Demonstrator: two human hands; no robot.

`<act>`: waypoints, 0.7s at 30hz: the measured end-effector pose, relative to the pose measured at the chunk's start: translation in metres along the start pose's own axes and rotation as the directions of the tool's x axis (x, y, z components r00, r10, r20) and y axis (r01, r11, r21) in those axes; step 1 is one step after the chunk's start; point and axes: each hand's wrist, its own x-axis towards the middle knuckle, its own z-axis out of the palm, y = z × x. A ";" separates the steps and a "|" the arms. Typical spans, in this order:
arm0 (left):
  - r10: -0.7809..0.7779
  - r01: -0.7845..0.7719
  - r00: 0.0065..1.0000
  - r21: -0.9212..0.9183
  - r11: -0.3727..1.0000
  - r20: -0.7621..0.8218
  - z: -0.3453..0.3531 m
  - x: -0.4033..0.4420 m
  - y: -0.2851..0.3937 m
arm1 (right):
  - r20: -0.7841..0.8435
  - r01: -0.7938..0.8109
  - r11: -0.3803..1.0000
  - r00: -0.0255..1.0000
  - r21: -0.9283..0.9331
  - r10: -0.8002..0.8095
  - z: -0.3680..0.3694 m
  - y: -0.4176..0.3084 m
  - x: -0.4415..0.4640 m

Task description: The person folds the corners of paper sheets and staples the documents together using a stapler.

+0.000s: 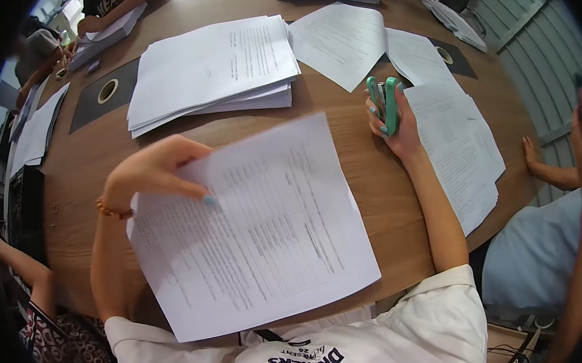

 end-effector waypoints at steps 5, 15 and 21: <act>-0.125 0.418 0.623 0.194 0.887 -0.773 -0.131 -0.058 -0.012 | -0.023 -0.006 1.000 1.000 0.008 0.007 0.002 0.000 0.000; 0.660 0.707 0.628 0.656 -0.263 -0.412 -0.107 0.058 -0.009 | -0.041 -0.001 1.000 0.999 0.008 0.001 0.004 -0.001 -0.003; 0.547 0.346 0.786 0.938 -0.002 -0.289 -0.023 0.073 -0.086 | -0.025 0.003 1.000 1.000 -0.022 -0.003 0.006 -0.002 -0.002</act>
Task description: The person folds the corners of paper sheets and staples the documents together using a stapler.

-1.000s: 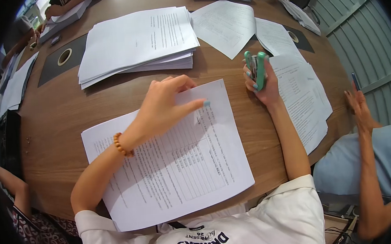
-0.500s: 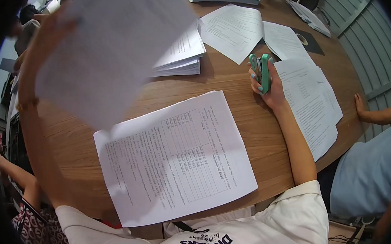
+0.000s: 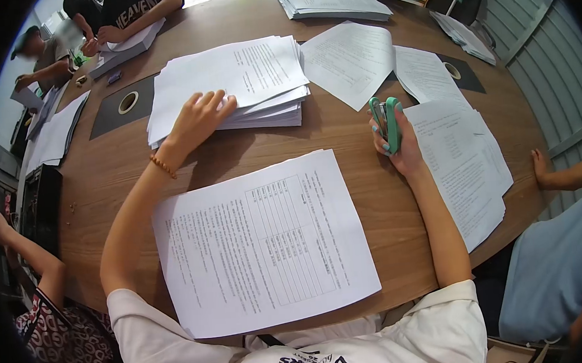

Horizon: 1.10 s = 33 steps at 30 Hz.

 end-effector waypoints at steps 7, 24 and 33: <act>-0.071 0.111 0.990 -0.376 0.920 0.121 -0.018 -0.011 -0.008 | 0.020 0.019 0.997 1.000 -0.076 -0.017 0.006 -0.001 0.000; -0.201 0.522 0.844 -0.674 0.522 0.498 -0.115 0.029 0.053 | 0.114 0.189 0.102 0.859 -0.977 -0.500 0.026 0.011 -0.012; -0.190 0.352 0.931 -0.902 0.252 0.310 -0.116 0.021 0.107 | 0.253 0.108 -0.253 0.709 -0.961 -0.659 0.052 0.001 -0.017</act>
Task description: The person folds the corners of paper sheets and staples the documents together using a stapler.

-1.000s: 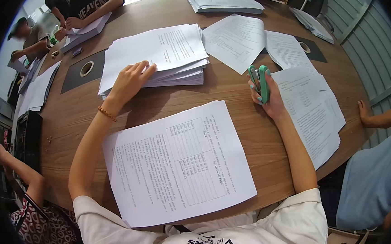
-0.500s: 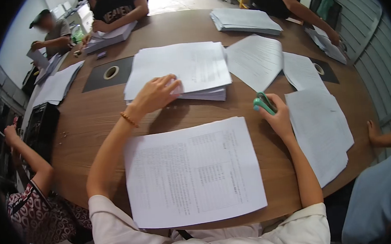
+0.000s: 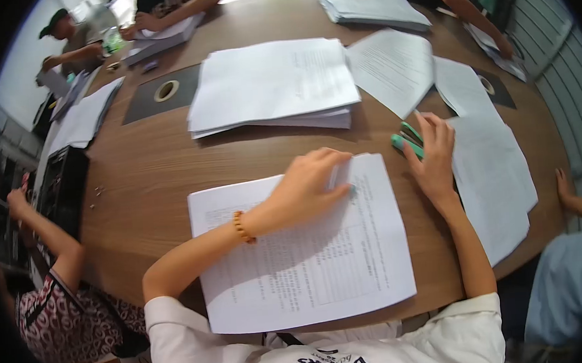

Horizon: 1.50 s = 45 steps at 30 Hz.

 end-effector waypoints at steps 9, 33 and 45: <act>-0.185 0.194 0.980 -0.150 0.970 0.072 -0.004 0.001 0.006 | 0.690 -0.726 0.150 0.686 0.671 0.231 -0.035 -0.040 -0.037; -0.218 0.238 0.971 -0.268 0.934 0.101 -0.005 0.005 0.009 | 0.516 -0.375 0.727 0.856 0.575 0.033 -0.039 -0.046 -0.038; -0.171 0.190 0.976 -0.145 0.971 0.135 -0.011 0.009 0.008 | 0.524 -0.364 0.762 0.851 0.536 0.039 -0.039 -0.051 -0.038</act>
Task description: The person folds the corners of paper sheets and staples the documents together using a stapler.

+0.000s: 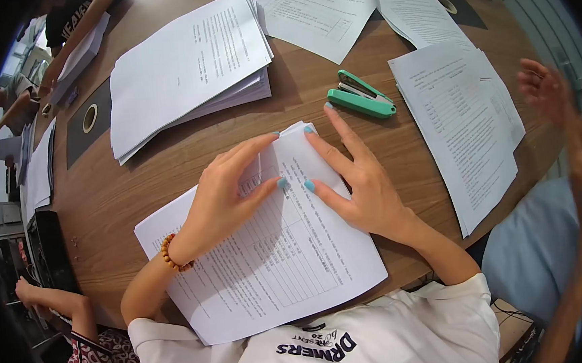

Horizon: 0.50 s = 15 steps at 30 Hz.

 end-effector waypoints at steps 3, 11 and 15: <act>0.068 -0.064 0.994 0.054 0.997 -0.085 0.001 0.000 0.004 | -0.010 -0.002 1.000 1.000 0.014 0.002 0.000 0.002 0.000; 0.066 -0.088 0.993 -0.238 0.967 -0.100 0.007 0.002 -0.010 | -0.073 0.020 0.969 0.997 0.247 -0.002 -0.009 -0.002 0.002; 0.062 -0.091 0.992 -0.297 0.950 -0.108 0.010 0.002 -0.011 | 0.005 0.049 0.997 0.999 0.065 -0.050 -0.012 0.001 0.004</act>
